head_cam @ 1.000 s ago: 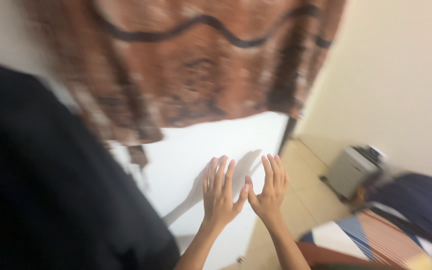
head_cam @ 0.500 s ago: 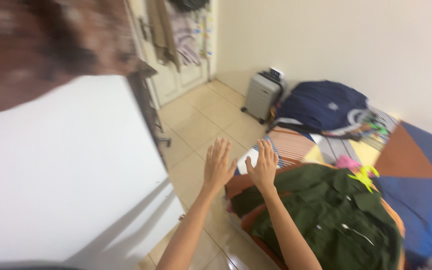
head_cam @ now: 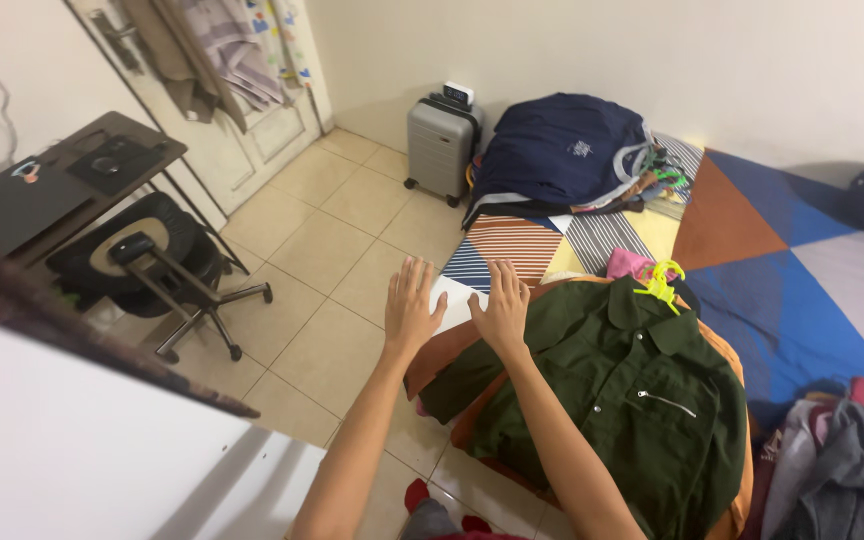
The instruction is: The person picks up several garments including a shirt, jacket, and hoodie from a bed and hangs them one by one on a rail inside a closet using hangers.
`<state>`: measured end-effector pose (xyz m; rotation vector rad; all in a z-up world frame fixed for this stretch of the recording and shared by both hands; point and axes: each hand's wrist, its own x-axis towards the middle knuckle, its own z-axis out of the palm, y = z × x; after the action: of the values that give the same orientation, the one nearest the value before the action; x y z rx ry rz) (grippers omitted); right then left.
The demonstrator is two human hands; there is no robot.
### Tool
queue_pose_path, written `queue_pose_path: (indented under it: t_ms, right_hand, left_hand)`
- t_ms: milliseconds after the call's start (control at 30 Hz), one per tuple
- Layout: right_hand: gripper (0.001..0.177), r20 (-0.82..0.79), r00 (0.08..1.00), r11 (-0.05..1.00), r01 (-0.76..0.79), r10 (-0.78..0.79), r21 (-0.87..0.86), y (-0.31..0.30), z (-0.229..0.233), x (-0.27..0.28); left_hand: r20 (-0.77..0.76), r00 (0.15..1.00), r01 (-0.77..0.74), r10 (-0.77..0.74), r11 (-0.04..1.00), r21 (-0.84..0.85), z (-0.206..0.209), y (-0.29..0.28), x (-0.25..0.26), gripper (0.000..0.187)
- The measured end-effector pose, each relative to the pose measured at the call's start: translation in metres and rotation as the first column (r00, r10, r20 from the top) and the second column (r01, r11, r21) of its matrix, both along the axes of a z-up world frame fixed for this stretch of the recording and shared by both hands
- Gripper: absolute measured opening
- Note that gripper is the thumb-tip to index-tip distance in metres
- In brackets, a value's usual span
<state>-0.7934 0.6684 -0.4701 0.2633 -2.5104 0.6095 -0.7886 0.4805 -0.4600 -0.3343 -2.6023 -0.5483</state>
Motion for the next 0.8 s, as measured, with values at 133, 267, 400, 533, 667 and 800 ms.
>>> queue_pose_path:
  t_ms: [133,267,400,533,667,800]
  right_hand:
    - [0.068,-0.004,0.999,0.999,0.048,-0.048,0.016,-0.008,0.002,-0.027]
    - [0.068,-0.01,0.997,0.997,0.081,-0.081,0.009,-0.008,0.003,-0.049]
    - [0.067,0.028,0.992,0.992,0.128,-0.127,-0.02,-0.004,0.0,-0.08]
    - [0.067,0.038,0.983,0.983,0.18,-0.178,-0.026,-0.001,-0.012,-0.116]
    - [0.067,0.055,0.975,0.973,0.218,-0.215,-0.068,0.011,-0.027,-0.155]
    - [0.069,0.094,0.954,0.955,0.292,-0.286,-0.057,0.026,-0.04,-0.183]
  left_hand:
    - [-0.002,1.0,0.019,-0.019,1.0,-0.023,-0.004,-0.012,-0.036,0.059]
    - [0.008,0.999,0.038,-0.038,0.999,0.006,-0.009,-0.014,-0.075,0.06]
    - [0.046,0.996,0.079,-0.08,0.997,0.023,-0.014,-0.009,-0.111,0.059]
    - [0.04,0.991,0.124,-0.125,0.992,0.03,-0.024,-0.004,-0.157,0.06]
    - [0.062,0.983,0.171,-0.172,0.985,0.011,-0.039,0.009,-0.207,0.06]
    - [0.054,0.972,0.228,-0.228,0.974,0.007,-0.049,0.024,-0.247,0.06]
